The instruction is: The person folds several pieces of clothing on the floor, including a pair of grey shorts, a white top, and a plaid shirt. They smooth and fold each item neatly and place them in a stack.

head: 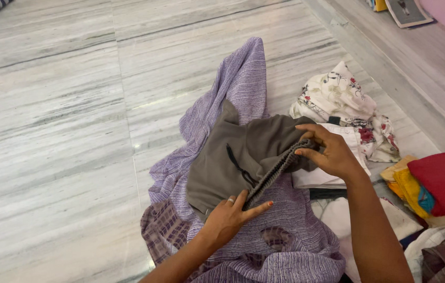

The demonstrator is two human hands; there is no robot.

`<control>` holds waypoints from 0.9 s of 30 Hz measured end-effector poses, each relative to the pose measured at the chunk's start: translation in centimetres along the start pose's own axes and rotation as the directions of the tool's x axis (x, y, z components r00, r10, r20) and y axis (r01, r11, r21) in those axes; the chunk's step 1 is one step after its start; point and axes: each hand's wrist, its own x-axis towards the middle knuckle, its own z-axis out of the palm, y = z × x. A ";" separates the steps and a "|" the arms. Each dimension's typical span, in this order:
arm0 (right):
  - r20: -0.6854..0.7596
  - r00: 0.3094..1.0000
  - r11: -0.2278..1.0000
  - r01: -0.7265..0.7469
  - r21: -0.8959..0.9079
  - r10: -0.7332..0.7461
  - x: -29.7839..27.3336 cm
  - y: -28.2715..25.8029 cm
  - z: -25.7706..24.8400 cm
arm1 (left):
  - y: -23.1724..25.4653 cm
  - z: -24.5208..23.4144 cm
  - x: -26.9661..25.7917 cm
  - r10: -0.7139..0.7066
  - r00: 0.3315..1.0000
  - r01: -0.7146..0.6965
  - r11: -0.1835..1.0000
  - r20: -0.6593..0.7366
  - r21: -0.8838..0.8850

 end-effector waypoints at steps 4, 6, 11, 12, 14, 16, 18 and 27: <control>-0.148 0.987 0.996 0.045 -0.077 -0.056 0.5 0.2 1.6 | -0.6 -3.1 1.1 -0.057 0.946 0.047 0.998 0.318 0.038; -0.233 0.969 0.993 0.062 -0.103 -0.085 0.9 0.2 2.3 | -1.0 -4.7 2.5 -0.127 0.898 0.142 0.990 0.421 -0.004; -0.400 0.902 0.982 0.102 -0.161 -0.159 1.3 0.3 2.4 | -1.3 -5.6 3.6 -0.110 0.890 0.151 0.987 0.442 -0.060; -0.414 0.894 0.978 0.108 -0.177 -0.173 1.3 0.4 2.2 | -1.5 -5.1 3.6 -0.083 0.906 0.125 0.989 0.415 -0.074; -0.438 0.876 0.971 0.122 -0.204 -0.202 1.3 0.3 2.2 | -2.2 -4.0 3.5 -0.139 0.919 0.203 0.969 0.370 -0.139; -0.449 0.877 0.983 0.126 -0.130 -0.172 1.2 0.1 2.7 | -3.5 -2.8 3.9 -0.297 0.889 0.392 0.887 0.347 -0.245; -0.438 0.885 0.988 0.143 -0.065 -0.157 1.1 -0.4 3.5 | -6.0 -2.4 4.7 -0.381 0.913 0.407 0.809 0.149 -0.424; -0.340 0.927 0.988 0.153 -0.035 -0.155 -2.7 -5.2 13.2 | -6.7 -4.4 9.0 -0.600 0.789 0.269 0.152 0.128 -0.951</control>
